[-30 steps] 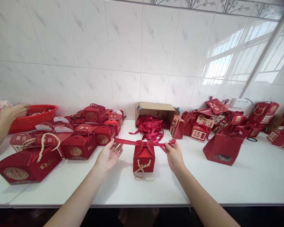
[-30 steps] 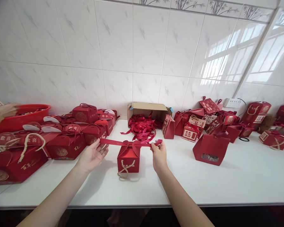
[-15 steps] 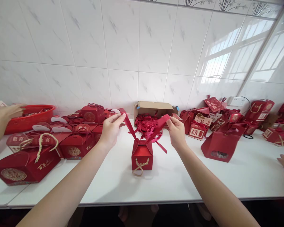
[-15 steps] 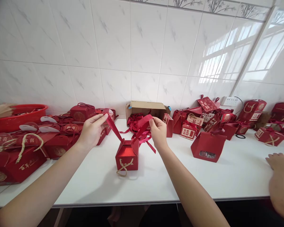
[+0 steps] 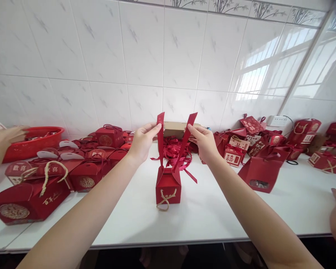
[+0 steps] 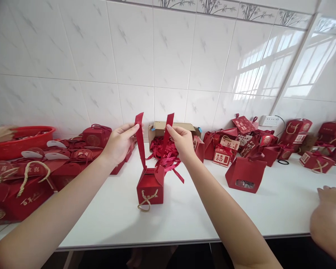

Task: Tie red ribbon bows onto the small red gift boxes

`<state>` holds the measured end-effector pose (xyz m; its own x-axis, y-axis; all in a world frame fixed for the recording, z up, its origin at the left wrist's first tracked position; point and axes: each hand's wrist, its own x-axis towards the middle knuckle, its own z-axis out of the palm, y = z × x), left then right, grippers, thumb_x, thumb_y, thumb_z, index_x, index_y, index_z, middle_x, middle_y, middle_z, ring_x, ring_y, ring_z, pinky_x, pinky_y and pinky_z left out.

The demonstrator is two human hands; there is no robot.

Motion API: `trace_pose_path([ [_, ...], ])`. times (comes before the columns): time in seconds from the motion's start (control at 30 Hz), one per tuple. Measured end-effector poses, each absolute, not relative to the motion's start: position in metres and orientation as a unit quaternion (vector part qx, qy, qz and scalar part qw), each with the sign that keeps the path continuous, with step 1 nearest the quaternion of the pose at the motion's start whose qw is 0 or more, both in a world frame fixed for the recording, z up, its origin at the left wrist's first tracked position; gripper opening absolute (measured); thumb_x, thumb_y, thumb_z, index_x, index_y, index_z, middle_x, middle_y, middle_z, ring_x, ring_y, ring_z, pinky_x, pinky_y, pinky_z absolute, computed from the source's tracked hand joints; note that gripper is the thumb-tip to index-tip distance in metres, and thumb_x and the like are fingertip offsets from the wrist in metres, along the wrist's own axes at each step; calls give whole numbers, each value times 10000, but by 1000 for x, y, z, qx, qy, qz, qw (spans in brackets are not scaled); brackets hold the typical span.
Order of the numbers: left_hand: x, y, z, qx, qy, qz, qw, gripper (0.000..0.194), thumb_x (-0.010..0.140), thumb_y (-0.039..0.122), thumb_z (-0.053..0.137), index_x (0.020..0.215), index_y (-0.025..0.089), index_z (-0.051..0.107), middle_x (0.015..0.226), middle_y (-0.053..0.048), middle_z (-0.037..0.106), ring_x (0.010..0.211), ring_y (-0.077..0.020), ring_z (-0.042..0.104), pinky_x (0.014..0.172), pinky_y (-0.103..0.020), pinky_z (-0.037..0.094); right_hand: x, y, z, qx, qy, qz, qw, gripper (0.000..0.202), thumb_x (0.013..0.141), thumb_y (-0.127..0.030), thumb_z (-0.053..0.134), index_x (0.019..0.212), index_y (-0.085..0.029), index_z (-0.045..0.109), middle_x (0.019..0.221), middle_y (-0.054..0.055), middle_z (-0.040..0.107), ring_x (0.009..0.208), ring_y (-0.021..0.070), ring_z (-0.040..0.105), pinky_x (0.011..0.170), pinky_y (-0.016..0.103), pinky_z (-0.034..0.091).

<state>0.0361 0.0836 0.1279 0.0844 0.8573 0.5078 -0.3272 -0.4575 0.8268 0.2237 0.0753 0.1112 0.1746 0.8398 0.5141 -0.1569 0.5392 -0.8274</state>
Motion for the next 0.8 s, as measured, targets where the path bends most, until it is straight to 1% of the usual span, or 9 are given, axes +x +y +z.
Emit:
trace_pose_path([
  [0.07, 37, 83, 126, 566, 234, 641, 463, 224, 676, 347, 766, 805, 170, 716, 794, -25, 697, 704, -118, 604, 679, -224, 472, 223, 77, 114, -313, -502, 420, 689, 268, 665, -459, 759, 711, -204, 693, 774, -2, 685, 737, 140, 612, 690, 259, 461],
  [0.17, 37, 84, 124, 556, 228, 649, 467, 232, 678, 342, 767, 822, 169, 710, 768, -19, 685, 717, -122, 615, 687, -226, 474, 222, 79, 117, -279, -479, 475, 683, 260, 632, -430, 791, 737, -213, 694, 776, -9, 692, 758, 143, 627, 707, 261, 470],
  [0.37, 37, 85, 124, 534, 206, 648, 503, 216, 690, 303, 761, 852, 167, 720, 779, -24, 690, 737, -138, 643, 726, -258, 495, 220, 78, 115, -287, -491, 472, 674, 262, 636, -416, 792, 782, -214, 711, 797, -1, 696, 778, 140, 630, 698, 243, 476],
  [0.57, 33, 78, 131, 509, 210, 642, 533, 162, 737, 256, 724, 875, 171, 720, 748, -23, 676, 708, -129, 638, 676, -240, 497, 220, 76, 111, -286, -490, 468, 678, 268, 651, -408, 781, 790, -196, 696, 812, 10, 703, 772, 146, 646, 696, 253, 500],
  [0.7, 30, 77, 135, 524, 199, 635, 532, 121, 741, 234, 718, 831, 154, 704, 673, -3, 638, 625, -107, 609, 638, -228, 491, 216, 73, 119, -265, -483, 489, 676, 209, 675, -325, 763, 735, -168, 639, 737, 24, 695, 674, 143, 660, 640, 251, 527],
  [0.8, 32, 77, 138, 559, 202, 623, 508, 172, 709, 240, 751, 829, 140, 679, 611, 18, 605, 561, -87, 570, 604, -209, 474, 210, 69, 126, -287, -506, 473, 662, 167, 684, -259, 744, 765, -153, 643, 670, 21, 677, 562, 115, 621, 562, 233, 520],
])
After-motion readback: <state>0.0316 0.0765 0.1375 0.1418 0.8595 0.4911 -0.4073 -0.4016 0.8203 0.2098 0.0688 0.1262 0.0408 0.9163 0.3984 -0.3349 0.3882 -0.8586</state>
